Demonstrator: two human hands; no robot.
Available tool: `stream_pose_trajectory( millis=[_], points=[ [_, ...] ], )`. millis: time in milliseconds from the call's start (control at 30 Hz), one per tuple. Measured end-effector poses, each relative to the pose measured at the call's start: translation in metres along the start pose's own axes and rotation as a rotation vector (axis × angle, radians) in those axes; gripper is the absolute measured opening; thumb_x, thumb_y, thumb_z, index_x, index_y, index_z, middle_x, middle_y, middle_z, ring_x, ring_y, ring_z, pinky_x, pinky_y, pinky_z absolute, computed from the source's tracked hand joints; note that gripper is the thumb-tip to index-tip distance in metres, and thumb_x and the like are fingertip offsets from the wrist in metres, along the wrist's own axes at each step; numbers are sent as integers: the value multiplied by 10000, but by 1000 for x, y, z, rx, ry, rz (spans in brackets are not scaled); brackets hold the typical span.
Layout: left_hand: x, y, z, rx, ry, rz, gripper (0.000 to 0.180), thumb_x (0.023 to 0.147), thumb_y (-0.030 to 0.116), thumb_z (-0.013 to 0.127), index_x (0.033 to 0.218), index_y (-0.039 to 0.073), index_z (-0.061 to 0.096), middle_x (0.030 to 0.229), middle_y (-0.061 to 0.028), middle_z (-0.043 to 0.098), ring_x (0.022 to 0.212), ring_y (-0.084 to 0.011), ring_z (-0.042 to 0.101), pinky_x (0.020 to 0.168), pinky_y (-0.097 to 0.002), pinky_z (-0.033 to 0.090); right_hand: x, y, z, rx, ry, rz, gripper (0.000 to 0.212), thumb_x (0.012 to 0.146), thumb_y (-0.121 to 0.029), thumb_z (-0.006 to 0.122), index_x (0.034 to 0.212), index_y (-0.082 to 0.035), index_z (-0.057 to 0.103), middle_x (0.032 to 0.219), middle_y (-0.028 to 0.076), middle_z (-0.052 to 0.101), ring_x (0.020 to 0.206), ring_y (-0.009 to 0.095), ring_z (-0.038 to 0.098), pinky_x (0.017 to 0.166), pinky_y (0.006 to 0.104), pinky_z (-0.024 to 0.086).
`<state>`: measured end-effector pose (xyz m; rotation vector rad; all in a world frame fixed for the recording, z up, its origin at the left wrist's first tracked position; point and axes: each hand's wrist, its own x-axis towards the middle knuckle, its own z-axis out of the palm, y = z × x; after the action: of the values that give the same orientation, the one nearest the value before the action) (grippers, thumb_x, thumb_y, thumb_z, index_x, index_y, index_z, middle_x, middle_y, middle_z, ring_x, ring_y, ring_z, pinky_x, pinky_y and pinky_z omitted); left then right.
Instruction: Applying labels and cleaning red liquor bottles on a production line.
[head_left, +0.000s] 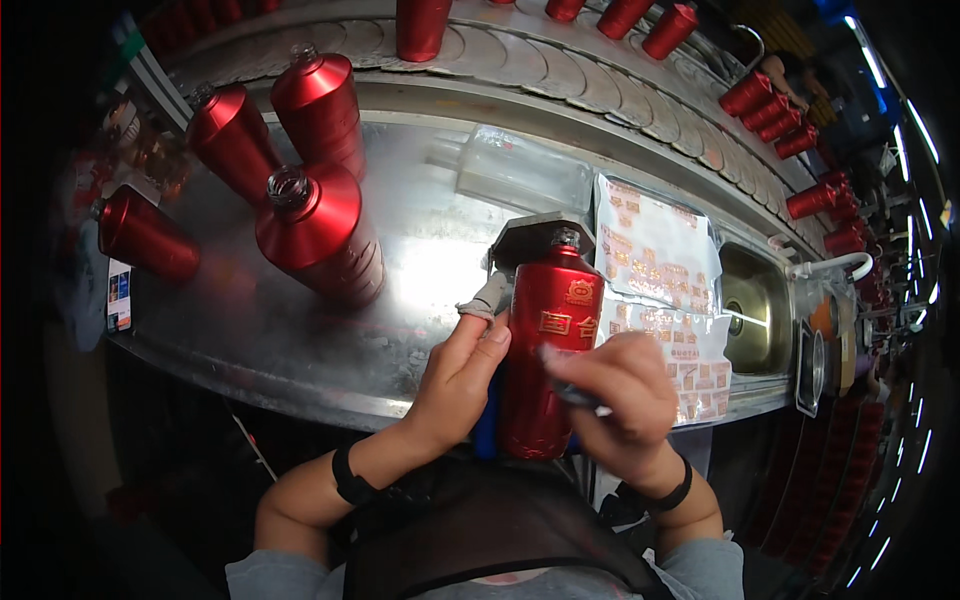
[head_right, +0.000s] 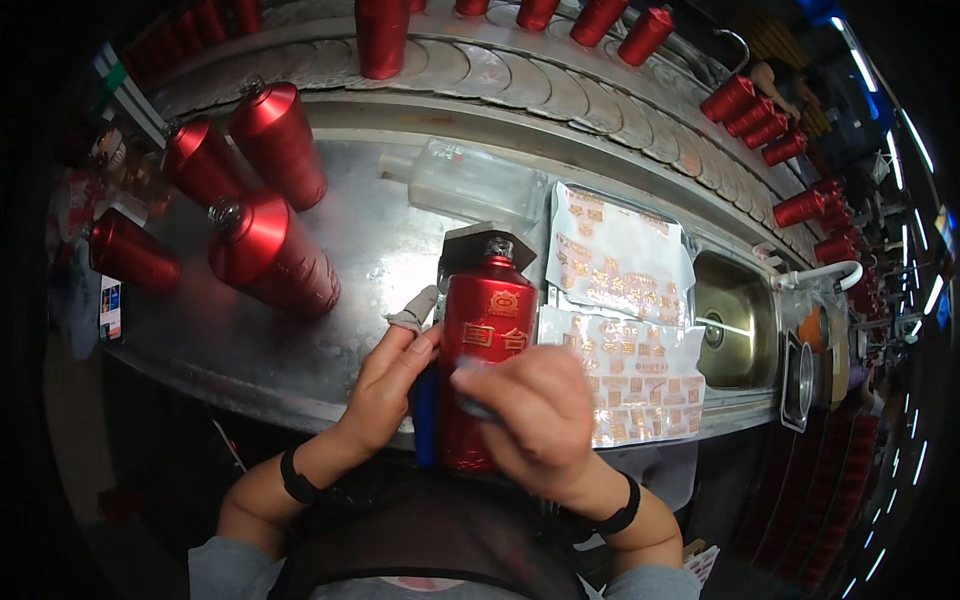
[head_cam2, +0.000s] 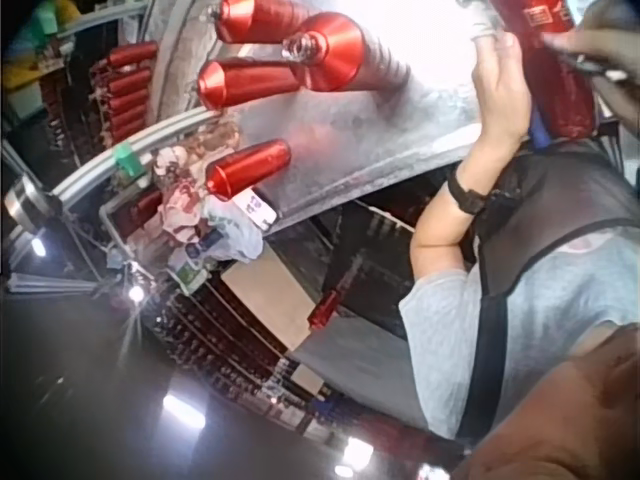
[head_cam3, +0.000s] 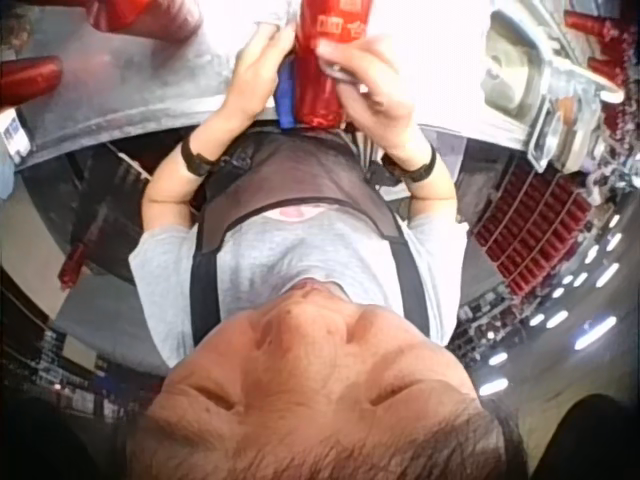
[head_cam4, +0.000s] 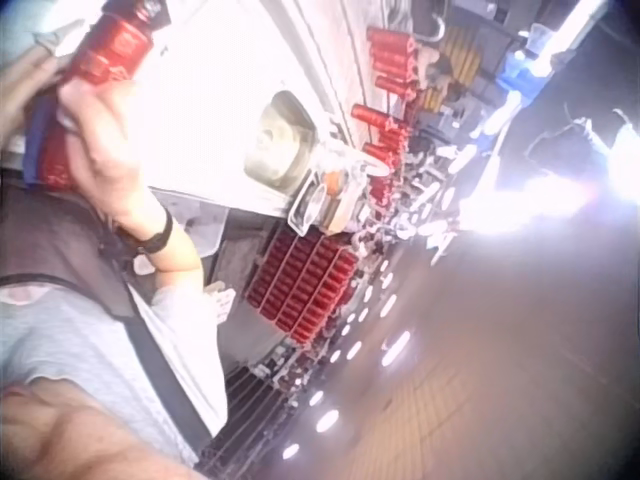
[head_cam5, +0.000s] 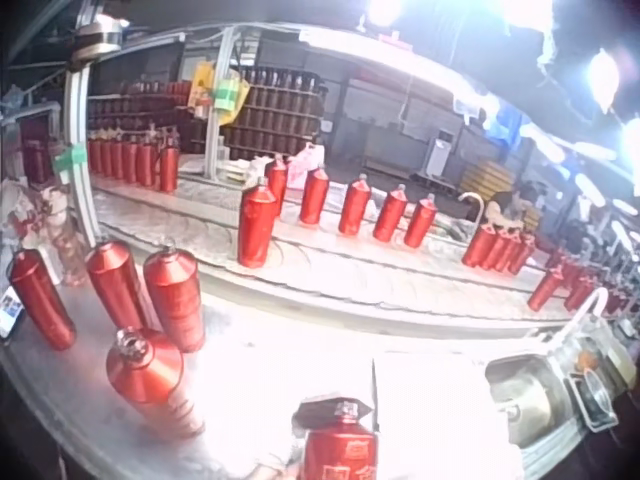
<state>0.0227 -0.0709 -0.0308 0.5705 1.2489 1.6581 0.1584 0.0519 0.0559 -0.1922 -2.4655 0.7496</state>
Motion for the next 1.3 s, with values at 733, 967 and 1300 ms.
stream_pose_trajectory(
  millis=[733, 967, 1300],
  points=[
    [-2, 10, 14, -62, -18, -7, 522, 1027, 120, 447, 1496, -23, 268, 1431, -155, 472, 1215, -148, 513, 1051, -291, 387, -26, 10, 8, -98, 28, -209, 306, 638, -111, 723, 940, -66, 705, 858, 32, 589, 790, 214, 582, 665, 351, 469],
    [-1, 13, 27, 80, 5, 5, 618, 996, 83, 507, 1524, -6, 197, 1392, -180, 494, 1198, -157, 541, 1009, -283, 431, -46, 29, -1, 129, 178, -93, 317, 624, -18, 715, 938, -57, 692, 819, 54, 607, 724, 246, 593, 610, 361, 445],
    [4, 9, 40, 102, 80, -10, 648, 947, 73, 601, 1492, -3, 257, 1332, -183, 537, 1206, -205, 553, 1043, -332, 425, -84, 50, 27, 840, 498, 895, 210, 864, -58, 701, 957, -14, 518, 839, 37, 614, 762, 67, 577, 667, 240, 483]
  ],
)
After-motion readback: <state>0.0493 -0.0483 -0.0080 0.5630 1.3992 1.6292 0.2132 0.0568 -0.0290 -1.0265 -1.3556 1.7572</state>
